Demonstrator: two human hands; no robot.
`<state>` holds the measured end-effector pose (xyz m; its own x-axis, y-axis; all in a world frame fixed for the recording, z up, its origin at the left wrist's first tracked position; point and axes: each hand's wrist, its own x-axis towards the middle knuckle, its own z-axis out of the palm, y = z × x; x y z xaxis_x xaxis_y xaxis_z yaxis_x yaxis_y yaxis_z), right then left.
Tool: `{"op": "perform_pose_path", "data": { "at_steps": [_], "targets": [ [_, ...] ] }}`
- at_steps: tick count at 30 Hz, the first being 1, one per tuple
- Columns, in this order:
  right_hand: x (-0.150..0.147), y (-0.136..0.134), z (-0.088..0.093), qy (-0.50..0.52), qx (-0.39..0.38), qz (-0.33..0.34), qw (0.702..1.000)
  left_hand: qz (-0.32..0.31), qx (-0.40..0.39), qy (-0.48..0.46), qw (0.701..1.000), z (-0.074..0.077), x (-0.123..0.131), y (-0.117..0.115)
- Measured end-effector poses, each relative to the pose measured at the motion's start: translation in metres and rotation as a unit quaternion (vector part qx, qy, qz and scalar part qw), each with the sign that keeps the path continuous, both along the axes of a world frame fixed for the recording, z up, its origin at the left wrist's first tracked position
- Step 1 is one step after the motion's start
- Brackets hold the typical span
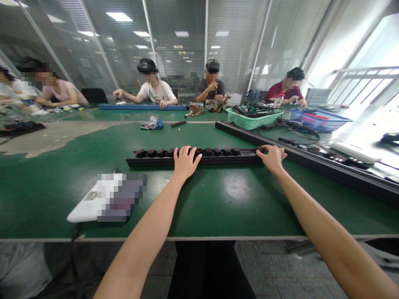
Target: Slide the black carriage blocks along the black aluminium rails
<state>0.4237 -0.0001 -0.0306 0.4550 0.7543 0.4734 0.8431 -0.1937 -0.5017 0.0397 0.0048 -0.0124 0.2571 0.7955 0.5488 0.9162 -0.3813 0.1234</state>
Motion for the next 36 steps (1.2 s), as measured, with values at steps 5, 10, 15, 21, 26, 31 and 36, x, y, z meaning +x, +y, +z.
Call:
{"op": "perform_pose_path", "data": {
  "at_steps": [5, 10, 15, 21, 26, 31, 36],
  "targets": [
    [0.0038, 0.0023, -0.0009, 0.0, -0.01, -0.006, 1.0, 0.0, 0.007, 0.001, 1.0, -0.0014, -0.0006, 0.0011],
    [0.0073, 0.0044, -0.0015, 0.002, -0.018, -0.012, 1.0, 0.001, 0.012, 0.003, 1.0, -0.0023, -0.0006, 0.0017],
    [0.0098, 0.0044, -0.0011, 0.001, -0.019, -0.011, 1.0, 0.002, 0.015, 0.005, 1.0, -0.0029, -0.0006, 0.0021],
    [0.0095, 0.0032, 0.0006, 0.004, -0.019, -0.016, 1.0, 0.003, 0.011, 0.002, 1.0, -0.0032, -0.0009, 0.0019],
    [0.0064, 0.001, 0.0034, 0.004, -0.019, -0.016, 1.0, -0.001, 0.007, -0.001, 1.0, -0.002, -0.0012, 0.0012],
    [0.005, -0.0004, 0.0054, 0.008, -0.016, -0.015, 1.0, 0.0, 0.001, -0.003, 1.0, -0.0014, -0.0009, 0.0007],
    [0.0066, -0.0001, 0.0046, 0.006, -0.015, -0.006, 1.0, 0.002, 0.0, -0.001, 1.0, -0.001, -0.0008, 0.0004]
  ]
}}
